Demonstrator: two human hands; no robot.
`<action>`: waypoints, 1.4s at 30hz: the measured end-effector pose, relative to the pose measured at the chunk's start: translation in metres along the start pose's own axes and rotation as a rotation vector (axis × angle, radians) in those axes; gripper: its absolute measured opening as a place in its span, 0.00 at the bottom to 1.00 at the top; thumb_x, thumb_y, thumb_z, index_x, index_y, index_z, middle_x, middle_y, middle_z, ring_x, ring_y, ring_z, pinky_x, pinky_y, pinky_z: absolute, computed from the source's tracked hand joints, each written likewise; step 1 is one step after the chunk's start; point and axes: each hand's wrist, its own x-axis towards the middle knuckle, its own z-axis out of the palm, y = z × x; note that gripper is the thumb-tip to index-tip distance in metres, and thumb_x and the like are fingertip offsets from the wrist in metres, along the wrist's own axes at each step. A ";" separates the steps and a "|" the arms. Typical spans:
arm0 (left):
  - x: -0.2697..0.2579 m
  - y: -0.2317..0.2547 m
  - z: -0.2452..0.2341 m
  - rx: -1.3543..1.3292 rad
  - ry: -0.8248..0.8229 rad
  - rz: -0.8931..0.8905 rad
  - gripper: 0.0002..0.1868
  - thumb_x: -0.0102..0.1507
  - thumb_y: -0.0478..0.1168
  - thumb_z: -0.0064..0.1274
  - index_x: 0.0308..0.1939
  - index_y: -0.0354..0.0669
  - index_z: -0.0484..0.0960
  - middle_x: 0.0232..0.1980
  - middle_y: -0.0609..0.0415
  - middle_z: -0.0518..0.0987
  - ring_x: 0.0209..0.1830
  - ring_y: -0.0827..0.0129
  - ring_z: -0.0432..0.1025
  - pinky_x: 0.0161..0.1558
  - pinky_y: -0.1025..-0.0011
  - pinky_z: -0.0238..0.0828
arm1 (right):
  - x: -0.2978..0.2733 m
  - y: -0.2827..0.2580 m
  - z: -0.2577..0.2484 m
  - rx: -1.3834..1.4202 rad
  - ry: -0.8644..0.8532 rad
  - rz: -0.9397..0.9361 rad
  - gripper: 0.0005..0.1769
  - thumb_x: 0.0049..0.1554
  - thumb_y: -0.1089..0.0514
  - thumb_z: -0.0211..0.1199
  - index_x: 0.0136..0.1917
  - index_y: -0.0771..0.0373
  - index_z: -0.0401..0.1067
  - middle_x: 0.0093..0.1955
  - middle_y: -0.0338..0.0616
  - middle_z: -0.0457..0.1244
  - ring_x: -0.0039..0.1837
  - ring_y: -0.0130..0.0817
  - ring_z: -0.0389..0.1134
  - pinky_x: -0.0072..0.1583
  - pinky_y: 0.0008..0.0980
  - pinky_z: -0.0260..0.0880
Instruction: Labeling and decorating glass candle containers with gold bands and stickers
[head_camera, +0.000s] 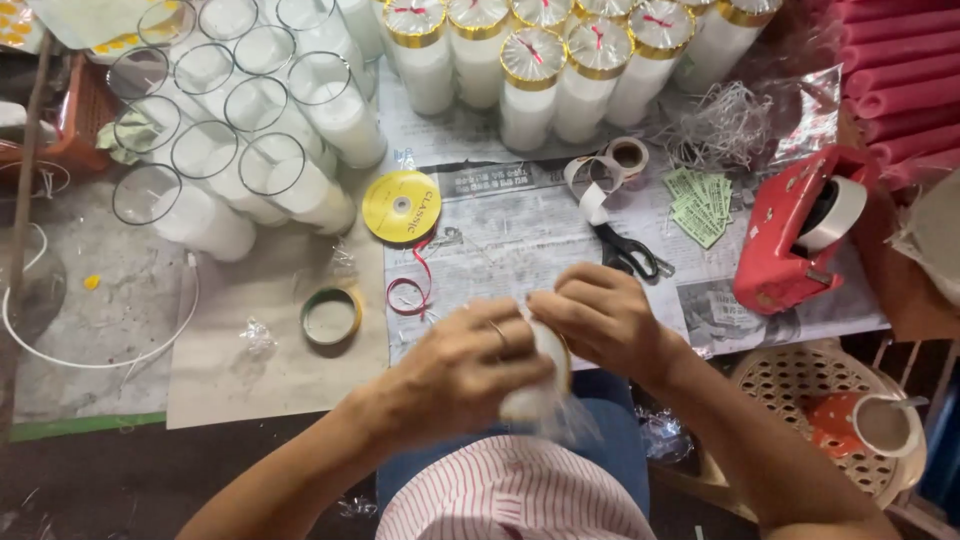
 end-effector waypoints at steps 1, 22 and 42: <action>-0.016 -0.013 0.010 0.120 0.081 -0.008 0.18 0.72 0.32 0.37 0.31 0.41 0.79 0.26 0.51 0.64 0.24 0.54 0.65 0.30 0.59 0.69 | -0.005 0.007 0.010 -0.061 0.013 0.020 0.09 0.62 0.66 0.58 0.45 0.64 0.79 0.27 0.41 0.57 0.31 0.41 0.63 0.34 0.38 0.69; -0.082 -0.089 0.061 0.198 0.371 -0.369 0.09 0.66 0.29 0.51 0.38 0.47 0.84 0.29 0.52 0.73 0.30 0.56 0.69 0.36 0.65 0.73 | -0.082 0.101 0.099 1.296 0.420 1.126 0.13 0.67 0.51 0.56 0.45 0.61 0.64 0.37 0.43 0.61 0.58 0.41 0.68 0.64 0.42 0.65; -0.053 -0.099 0.082 0.323 0.251 -0.305 0.07 0.65 0.31 0.54 0.33 0.46 0.80 0.27 0.54 0.69 0.28 0.58 0.68 0.34 0.66 0.72 | -0.137 -0.032 0.075 1.859 0.960 1.517 0.04 0.61 0.52 0.63 0.47 0.51 0.73 0.48 0.29 0.68 0.52 0.30 0.68 0.53 0.31 0.68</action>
